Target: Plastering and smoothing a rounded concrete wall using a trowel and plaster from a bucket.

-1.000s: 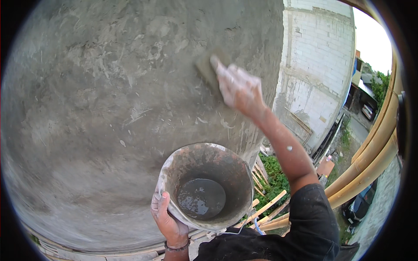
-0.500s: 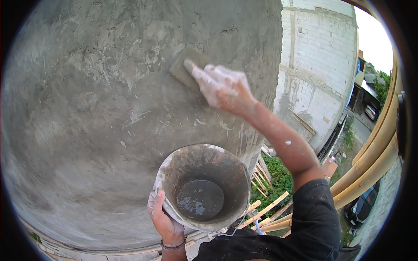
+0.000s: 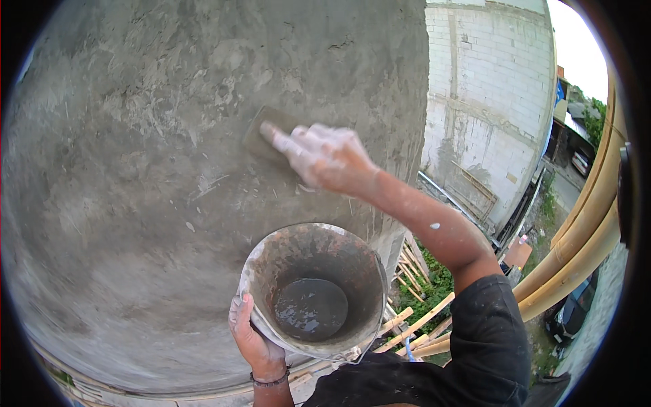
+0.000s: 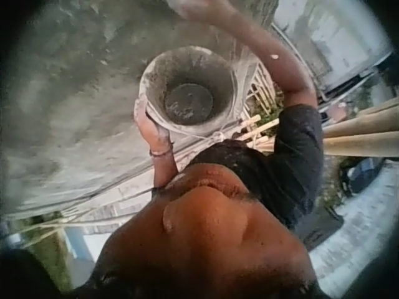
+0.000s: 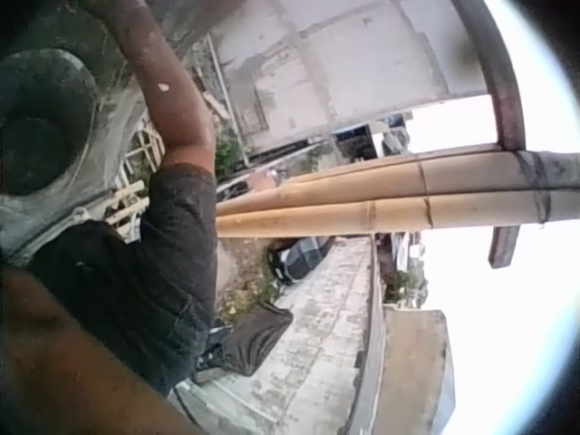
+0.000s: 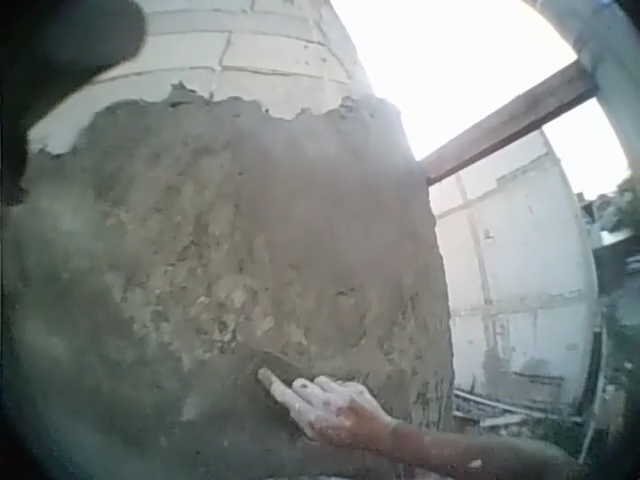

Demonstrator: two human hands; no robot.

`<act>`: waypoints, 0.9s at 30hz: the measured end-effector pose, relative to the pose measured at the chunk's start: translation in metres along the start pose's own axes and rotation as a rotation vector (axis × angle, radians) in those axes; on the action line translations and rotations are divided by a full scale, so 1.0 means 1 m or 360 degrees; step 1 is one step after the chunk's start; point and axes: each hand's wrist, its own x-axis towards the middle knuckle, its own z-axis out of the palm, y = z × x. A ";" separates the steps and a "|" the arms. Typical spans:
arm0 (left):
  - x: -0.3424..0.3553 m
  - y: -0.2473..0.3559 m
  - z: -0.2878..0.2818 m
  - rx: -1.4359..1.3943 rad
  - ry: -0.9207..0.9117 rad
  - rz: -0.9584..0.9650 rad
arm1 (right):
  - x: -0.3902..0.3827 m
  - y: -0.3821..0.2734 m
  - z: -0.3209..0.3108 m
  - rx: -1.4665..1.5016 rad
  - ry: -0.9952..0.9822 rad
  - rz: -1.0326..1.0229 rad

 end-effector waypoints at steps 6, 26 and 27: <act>-0.001 -0.003 0.009 0.0015 -0.0001 -0.0052 | 0.016 0.152 -0.035 -0.0100 0.0228 0.0992; 0.003 -0.002 -0.002 0.0035 0.0023 -0.0034 | -0.022 0.113 -0.020 -0.0139 0.0366 0.0852; 0.002 0.001 -0.003 0.0052 0.0005 -0.0024 | -0.037 0.079 -0.021 0.0011 0.0256 0.0850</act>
